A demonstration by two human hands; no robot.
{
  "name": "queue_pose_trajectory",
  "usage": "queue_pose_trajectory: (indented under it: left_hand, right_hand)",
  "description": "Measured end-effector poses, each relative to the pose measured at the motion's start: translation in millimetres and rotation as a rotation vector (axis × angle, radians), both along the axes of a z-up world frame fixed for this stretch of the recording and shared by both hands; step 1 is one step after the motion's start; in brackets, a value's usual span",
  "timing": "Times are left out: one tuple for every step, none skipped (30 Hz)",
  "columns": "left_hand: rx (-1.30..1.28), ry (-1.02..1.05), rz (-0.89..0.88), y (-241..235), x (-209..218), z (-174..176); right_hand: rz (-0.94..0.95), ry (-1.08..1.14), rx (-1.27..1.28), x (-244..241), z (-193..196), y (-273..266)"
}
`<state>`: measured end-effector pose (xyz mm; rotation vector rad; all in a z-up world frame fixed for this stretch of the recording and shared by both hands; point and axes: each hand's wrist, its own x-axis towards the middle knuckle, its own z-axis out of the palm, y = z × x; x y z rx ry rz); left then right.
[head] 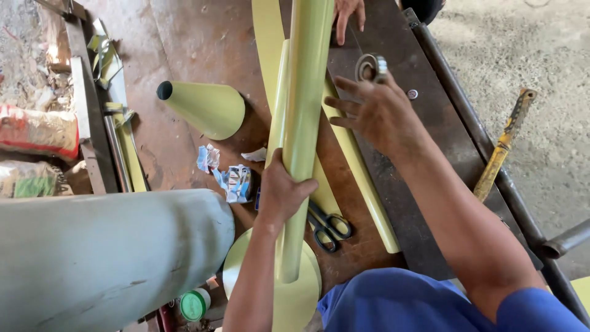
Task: Fitting yellow plastic tubes over metal rods, scraping edges with a metal tool, and measuring components in a fabrication shop.
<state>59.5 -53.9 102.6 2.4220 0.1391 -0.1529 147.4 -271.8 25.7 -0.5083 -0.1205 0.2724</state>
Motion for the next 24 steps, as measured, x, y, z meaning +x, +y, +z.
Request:
queue_pose_trajectory:
  left_hand:
    - [0.021,0.019,0.023,-5,-2,1]
    - [0.021,0.024,0.035,-5,-4,-4]
    - [0.01,0.014,0.025,-4,-5,-8]
    - [0.002,0.006,0.017,-3,-8,-11]
    - [0.004,0.013,0.032,-4,-10,-10]
    - [-0.025,0.028,0.045,-4,-10,-8]
    - [-0.055,0.042,0.057,-5,-10,-7]
    - [-0.043,0.062,0.064,-3,-11,-7]
    - [-0.022,0.063,0.08,-3,-12,-8]
    - [-0.003,0.073,0.088,-3,-13,-11]
    - [0.006,0.101,0.088,-3,-20,-10]
    - [-0.028,0.155,0.127,-5,-17,-9]
    - [-0.061,0.209,0.166,-7,-14,-6]
    - [-0.058,0.208,0.164,-6,-16,-10]
    - [-0.054,0.241,0.16,-4,-17,-13]
    - [-0.052,0.268,0.154,-3,-16,-17]
    - [-0.05,0.261,0.149,-1,-15,-17]
    - [-0.046,0.243,0.137,-1,-17,-19]
    - [-0.042,0.226,0.126,0,-19,-21]
    - [-0.045,0.227,0.131,-1,-18,-21]
    - [-0.033,0.227,0.133,-1,-18,-22]
    - [-0.018,0.226,0.136,-1,-18,-22]
    - [-0.018,0.226,0.143,0,-18,-21]
    - [-0.045,0.226,0.148,0,-18,-20]
  right_hand:
    - [0.064,0.066,0.021,10,-2,8]
    - [0.077,0.07,0.021,10,-1,11]
    - [0.076,0.014,0.007,11,0,15]
    - [0.078,-0.041,-0.005,11,2,20]
    - [0.093,-0.034,-0.002,11,2,22]
    - [0.098,-0.024,-0.009,12,3,24]
    - [0.102,-0.014,-0.016,13,2,26]
    - [0.109,0.005,-0.004,13,3,31]
    - [0.091,0.068,-0.017,13,3,34]
    - [0.068,0.141,-0.034,11,1,35]
    - [0.068,0.169,-0.025,4,-5,38]
    - [0.045,0.083,-0.073,8,-6,36]
    - [0.022,-0.004,-0.121,12,-6,35]
    - [0.02,-0.005,-0.118,13,-12,38]
    - [0.013,0.038,-0.109,14,-17,42]
    - [0.003,0.075,-0.101,17,-22,46]
    - [-0.003,0.068,-0.099,21,-21,48]
    - [0.003,0.124,-0.122,21,-22,50]
    - [0.009,0.179,-0.146,21,-23,52]
    - [0.014,0.179,-0.148,22,-23,53]
    - [0.014,0.186,-0.165,23,-24,54]
    - [0.015,0.193,-0.179,24,-24,57]
    - [0.022,0.192,-0.178,24,-23,58]
    - [0.025,0.17,-0.149,25,-23,58]
